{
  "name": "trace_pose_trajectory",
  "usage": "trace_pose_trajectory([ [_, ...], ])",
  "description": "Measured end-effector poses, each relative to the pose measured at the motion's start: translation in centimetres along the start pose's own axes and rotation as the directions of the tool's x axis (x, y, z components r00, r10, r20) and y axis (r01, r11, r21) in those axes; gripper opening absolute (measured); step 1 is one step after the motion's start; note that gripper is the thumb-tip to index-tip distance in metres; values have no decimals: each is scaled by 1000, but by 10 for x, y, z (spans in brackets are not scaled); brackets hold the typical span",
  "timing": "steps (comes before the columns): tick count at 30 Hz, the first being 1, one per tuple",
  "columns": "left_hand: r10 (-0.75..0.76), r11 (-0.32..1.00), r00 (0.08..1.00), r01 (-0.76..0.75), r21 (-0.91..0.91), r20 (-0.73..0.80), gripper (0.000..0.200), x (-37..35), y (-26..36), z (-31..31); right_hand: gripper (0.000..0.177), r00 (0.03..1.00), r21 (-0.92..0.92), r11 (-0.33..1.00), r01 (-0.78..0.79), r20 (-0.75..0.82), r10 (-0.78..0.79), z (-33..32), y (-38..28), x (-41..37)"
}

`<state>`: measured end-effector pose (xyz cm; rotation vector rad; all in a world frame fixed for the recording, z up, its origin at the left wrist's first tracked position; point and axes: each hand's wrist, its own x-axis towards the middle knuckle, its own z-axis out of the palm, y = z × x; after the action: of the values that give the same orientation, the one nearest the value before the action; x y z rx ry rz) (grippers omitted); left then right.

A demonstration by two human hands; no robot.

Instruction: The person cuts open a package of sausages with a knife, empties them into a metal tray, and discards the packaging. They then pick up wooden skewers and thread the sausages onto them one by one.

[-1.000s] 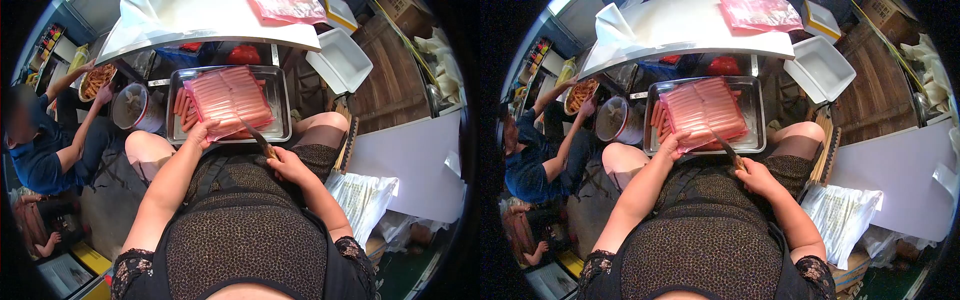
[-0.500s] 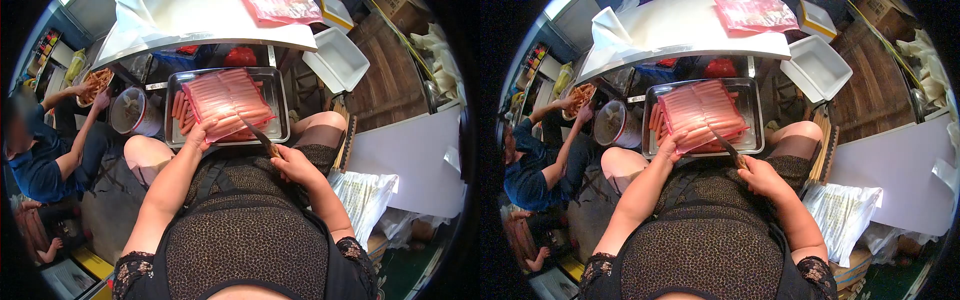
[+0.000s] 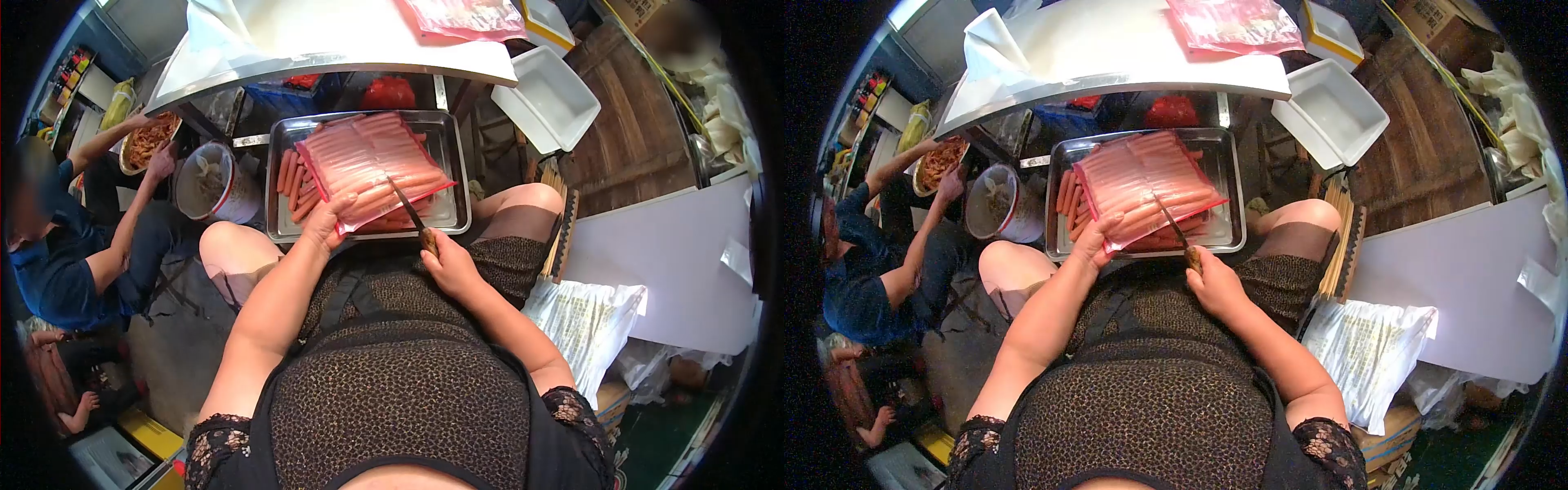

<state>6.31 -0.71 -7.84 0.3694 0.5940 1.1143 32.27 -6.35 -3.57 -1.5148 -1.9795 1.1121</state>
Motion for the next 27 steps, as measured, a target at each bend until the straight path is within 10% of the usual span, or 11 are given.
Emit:
trace_pose_trajectory([
  [27, -64, 998, 997, 65, 18, -49, 58, -7, -9, -5, 32, 991, 107, 985, -136, 7, 136, 43, -12, 98],
])
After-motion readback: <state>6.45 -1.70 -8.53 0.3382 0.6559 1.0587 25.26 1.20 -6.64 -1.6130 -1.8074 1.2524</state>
